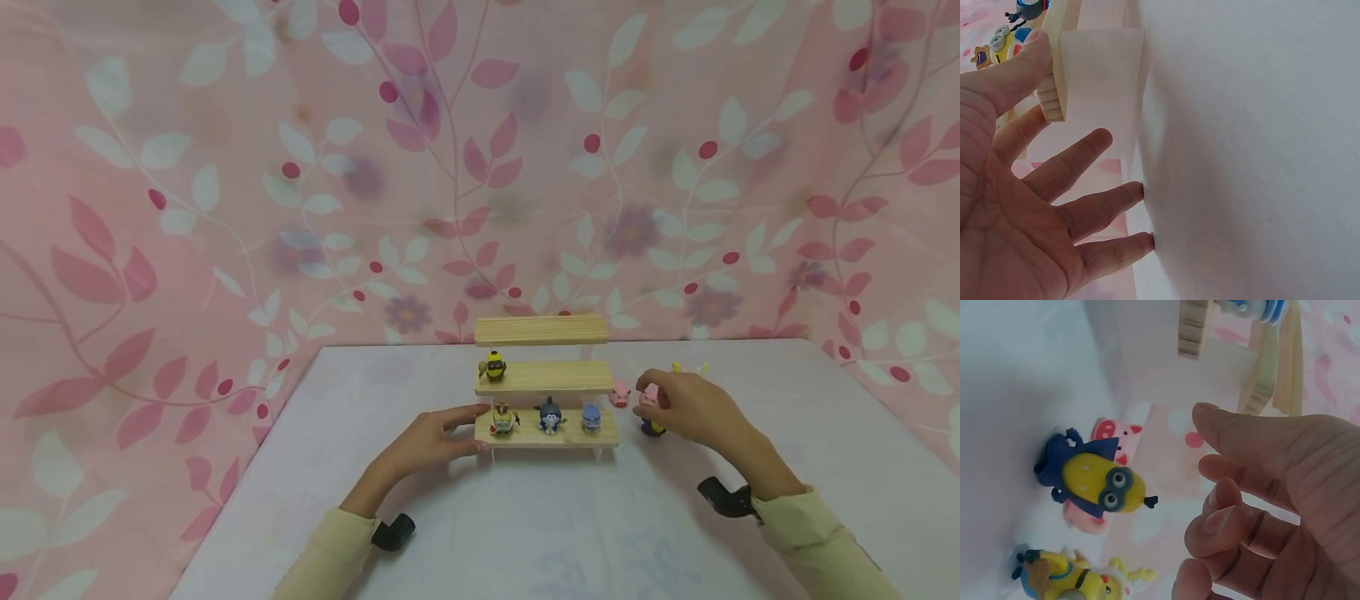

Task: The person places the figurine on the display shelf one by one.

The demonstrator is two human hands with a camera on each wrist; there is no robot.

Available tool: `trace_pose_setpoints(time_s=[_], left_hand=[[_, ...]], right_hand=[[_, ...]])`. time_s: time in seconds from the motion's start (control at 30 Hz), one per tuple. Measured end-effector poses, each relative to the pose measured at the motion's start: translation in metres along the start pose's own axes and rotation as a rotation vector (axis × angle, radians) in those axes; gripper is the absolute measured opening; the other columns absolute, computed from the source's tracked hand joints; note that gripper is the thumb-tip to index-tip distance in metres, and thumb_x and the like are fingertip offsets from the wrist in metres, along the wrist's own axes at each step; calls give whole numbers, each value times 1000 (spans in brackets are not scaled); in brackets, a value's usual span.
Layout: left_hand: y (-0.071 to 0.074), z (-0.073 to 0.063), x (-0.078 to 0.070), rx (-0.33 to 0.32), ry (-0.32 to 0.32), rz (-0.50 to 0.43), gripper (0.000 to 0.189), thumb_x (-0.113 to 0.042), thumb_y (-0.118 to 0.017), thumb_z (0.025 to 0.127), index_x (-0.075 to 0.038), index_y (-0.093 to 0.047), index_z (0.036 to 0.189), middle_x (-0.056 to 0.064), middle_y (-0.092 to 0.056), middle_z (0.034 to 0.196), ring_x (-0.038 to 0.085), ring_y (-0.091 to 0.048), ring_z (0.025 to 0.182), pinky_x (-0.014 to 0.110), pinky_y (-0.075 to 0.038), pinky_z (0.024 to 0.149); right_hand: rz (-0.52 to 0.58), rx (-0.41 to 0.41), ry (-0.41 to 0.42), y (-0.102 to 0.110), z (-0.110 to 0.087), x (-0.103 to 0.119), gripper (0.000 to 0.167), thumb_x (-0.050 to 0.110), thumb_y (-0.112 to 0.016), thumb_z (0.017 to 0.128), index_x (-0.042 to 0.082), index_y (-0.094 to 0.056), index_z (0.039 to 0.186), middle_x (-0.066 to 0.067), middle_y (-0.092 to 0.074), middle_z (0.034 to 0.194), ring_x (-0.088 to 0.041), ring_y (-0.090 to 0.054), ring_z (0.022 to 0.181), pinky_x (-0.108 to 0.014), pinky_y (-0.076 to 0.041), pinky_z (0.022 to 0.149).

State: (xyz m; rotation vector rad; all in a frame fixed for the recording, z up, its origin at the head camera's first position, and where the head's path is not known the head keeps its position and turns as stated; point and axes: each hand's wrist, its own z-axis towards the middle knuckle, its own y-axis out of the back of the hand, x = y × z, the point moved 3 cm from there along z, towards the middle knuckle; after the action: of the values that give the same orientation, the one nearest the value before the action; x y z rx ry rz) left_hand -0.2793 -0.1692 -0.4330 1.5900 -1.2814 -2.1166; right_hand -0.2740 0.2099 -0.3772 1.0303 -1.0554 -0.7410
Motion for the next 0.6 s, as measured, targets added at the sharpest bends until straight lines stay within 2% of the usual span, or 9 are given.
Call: trace_pose_setpoints(time_s=[0.6], left_hand=[[0,-1,-1,-5,-18,5,61,-51,-71,87,-35,-52,143,-2,-60,136,24,-46,133,53,-39,106]], right_hand=[[-9,90,-42,-11,-12,-21,38,26,-82,81,8,-67,110,2,-49,69,-15,-44,59,-30,-34,50]])
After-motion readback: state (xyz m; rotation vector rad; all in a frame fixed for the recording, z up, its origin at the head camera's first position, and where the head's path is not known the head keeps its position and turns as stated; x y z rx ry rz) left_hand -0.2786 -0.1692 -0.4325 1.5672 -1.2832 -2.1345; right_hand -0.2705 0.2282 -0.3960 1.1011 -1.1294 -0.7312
